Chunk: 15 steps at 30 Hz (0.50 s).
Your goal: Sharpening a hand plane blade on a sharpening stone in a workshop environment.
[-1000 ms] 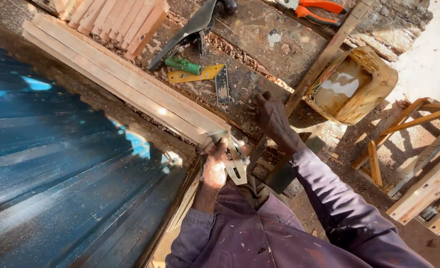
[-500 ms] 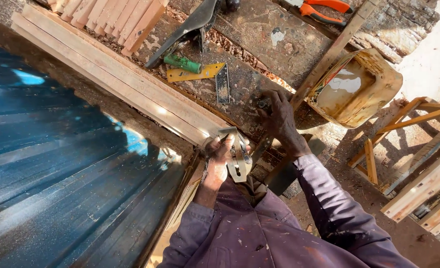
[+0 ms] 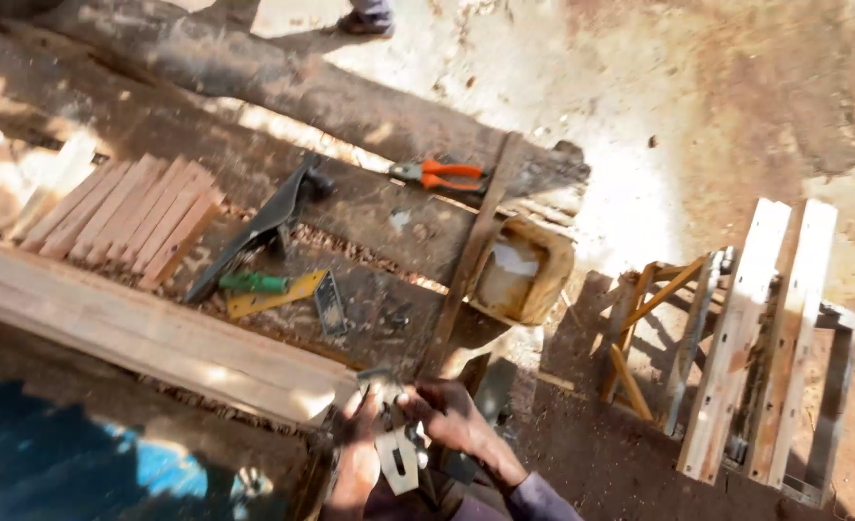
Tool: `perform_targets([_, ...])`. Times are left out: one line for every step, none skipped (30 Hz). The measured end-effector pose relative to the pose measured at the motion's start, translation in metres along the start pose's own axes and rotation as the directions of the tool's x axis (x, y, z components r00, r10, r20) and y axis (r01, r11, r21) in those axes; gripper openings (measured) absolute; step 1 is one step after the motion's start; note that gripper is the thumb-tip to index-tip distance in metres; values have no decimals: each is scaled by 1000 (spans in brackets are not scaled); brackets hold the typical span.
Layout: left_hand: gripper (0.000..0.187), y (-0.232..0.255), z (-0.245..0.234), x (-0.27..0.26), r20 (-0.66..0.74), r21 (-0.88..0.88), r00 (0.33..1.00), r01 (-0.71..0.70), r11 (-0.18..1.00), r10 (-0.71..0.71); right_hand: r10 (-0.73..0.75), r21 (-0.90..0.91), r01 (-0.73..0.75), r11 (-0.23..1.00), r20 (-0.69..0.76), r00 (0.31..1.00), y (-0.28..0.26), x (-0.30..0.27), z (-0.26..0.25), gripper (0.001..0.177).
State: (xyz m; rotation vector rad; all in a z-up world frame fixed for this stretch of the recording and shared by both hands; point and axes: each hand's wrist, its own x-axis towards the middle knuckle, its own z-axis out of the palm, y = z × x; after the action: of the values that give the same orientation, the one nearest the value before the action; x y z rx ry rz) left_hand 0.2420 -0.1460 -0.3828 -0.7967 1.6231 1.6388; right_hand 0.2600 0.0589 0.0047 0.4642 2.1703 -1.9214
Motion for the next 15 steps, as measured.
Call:
perform_targets([41, 11, 8, -1, -178, 232, 983, 76, 970, -35, 101, -7, -101, 995, -29, 994, -5, -4, -3, 46])
perform_targets([49, 13, -1, -12, -377, 429, 926, 200, 881, -26, 213, 1, -213, 977, -40, 976, -8, -14, 3, 47])
perform_targets([49, 96, 46, -59, -370, 435, 929, 192, 880, -20, 208, 3, -209, 978, -48, 977, -9, -18, 0, 47])
perform_targets([39, 163, 69, -154, -78, 127, 995, -50, 991, 60, 280, -13, -281, 960, -59, 958, -9, -22, -1, 40])
perform_targets([31, 215, 60, -280, 169, -253, 955, -196, 947, 243, 349, -29, -352, 936, -70, 934, -10, -26, -1, 65])
perform_targets([31, 215, 61, -283, 166, -254, 954, -201, 946, 248, 345, -30, -347, 937, -68, 936, -13, -31, -1, 65])
perform_targets([25, 215, 62, -286, 199, -360, 945, -177, 916, 261, 303, 123, -295, 947, -47, 952, -17, -36, -2, 51])
perform_targets([21, 216, 64, -288, 235, -460, 932, -144, 876, 276, 259, 275, -239, 931, -38, 965, -21, -40, -4, 37])
perform_targets([21, 226, 68, -294, 238, -461, 930, -146, 875, 280, 256, 274, -236, 933, -40, 966, -26, -42, -6, 37])
perform_targets([50, 233, 70, -302, 292, -448, 950, 29, 893, 115, 294, 246, -268, 932, -78, 953, -30, -46, -6, 44])
perform_targets([91, 240, 71, -309, 346, -426, 937, 204, 882, -49, 331, 219, -301, 928, -116, 937, -34, -49, -5, 50])
perform_targets([91, 220, 63, -290, 340, -432, 939, 203, 879, -50, 332, 215, -304, 928, -108, 937, -21, -50, -7, 50])
perform_targets([82, 199, 55, -270, 314, -410, 949, 131, 902, 5, 192, 210, -158, 965, -151, 970, -9, -50, -8, 34])
perform_targets([72, 179, 47, -249, 290, -386, 955, 58, 921, 61, 47, 199, -8, 980, -194, 980, 4, -49, -10, 26])
perform_targets([72, 181, 44, -254, 285, -390, 957, 58, 919, 61, 48, 198, -10, 980, -187, 981, 14, -51, -14, 26])
